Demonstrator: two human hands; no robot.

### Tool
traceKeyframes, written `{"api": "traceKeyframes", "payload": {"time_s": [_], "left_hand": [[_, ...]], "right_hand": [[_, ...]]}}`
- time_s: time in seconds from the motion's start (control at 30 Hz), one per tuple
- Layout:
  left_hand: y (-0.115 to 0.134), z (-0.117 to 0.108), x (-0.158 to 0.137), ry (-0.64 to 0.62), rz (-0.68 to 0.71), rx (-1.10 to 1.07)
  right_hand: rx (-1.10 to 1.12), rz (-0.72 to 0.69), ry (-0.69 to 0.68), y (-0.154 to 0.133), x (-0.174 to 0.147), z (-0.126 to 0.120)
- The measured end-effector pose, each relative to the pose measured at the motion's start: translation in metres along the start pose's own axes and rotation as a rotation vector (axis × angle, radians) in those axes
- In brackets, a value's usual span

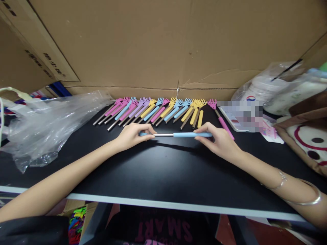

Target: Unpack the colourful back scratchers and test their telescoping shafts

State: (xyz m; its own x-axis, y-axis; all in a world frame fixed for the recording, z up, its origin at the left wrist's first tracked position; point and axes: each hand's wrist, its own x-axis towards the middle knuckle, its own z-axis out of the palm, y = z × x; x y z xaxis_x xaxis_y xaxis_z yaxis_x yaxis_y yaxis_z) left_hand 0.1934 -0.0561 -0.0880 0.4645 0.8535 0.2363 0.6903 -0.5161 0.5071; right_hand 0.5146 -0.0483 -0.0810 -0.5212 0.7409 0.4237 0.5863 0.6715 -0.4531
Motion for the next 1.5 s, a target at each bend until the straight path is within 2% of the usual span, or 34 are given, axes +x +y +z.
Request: {"api": "traceKeyframes", "payload": {"time_s": [0.1, 0.27, 0.6, 0.77, 0.87, 1.0, 1.13, 1.33, 1.5], "left_hand": [[0.002, 0.0, 0.0, 0.003, 0.004, -0.03], [0.008, 0.001, -0.002, 0.096, 0.033, 0.051], [0.01, 0.002, -0.005, 0.281, 0.224, 0.164], [0.012, 0.0, -0.006, 0.374, 0.323, 0.324], [0.014, -0.001, -0.006, 0.41, 0.378, 0.476], [0.014, -0.004, -0.006, 0.43, 0.432, 0.628], [0.013, -0.005, -0.007, 0.441, 0.491, 0.685], [0.012, -0.003, -0.005, 0.383, 0.475, 0.629], [0.007, 0.001, -0.004, 0.316, 0.361, 0.459]], "right_hand": [[-0.004, -0.006, 0.012, -0.001, -0.001, -0.001], [0.029, -0.012, 0.036, -0.002, -0.001, -0.001], [0.122, 0.019, 0.025, 0.0, 0.002, -0.002], [0.184, 0.025, 0.013, -0.002, 0.002, -0.001], [0.315, 0.095, -0.063, -0.002, 0.0, 0.003], [0.53, 0.204, -0.194, -0.002, -0.001, 0.006], [0.65, 0.266, -0.272, -0.003, 0.0, 0.007], [0.67, 0.263, -0.259, -0.004, 0.003, 0.01], [0.603, 0.267, -0.217, -0.004, 0.003, 0.011]]}}
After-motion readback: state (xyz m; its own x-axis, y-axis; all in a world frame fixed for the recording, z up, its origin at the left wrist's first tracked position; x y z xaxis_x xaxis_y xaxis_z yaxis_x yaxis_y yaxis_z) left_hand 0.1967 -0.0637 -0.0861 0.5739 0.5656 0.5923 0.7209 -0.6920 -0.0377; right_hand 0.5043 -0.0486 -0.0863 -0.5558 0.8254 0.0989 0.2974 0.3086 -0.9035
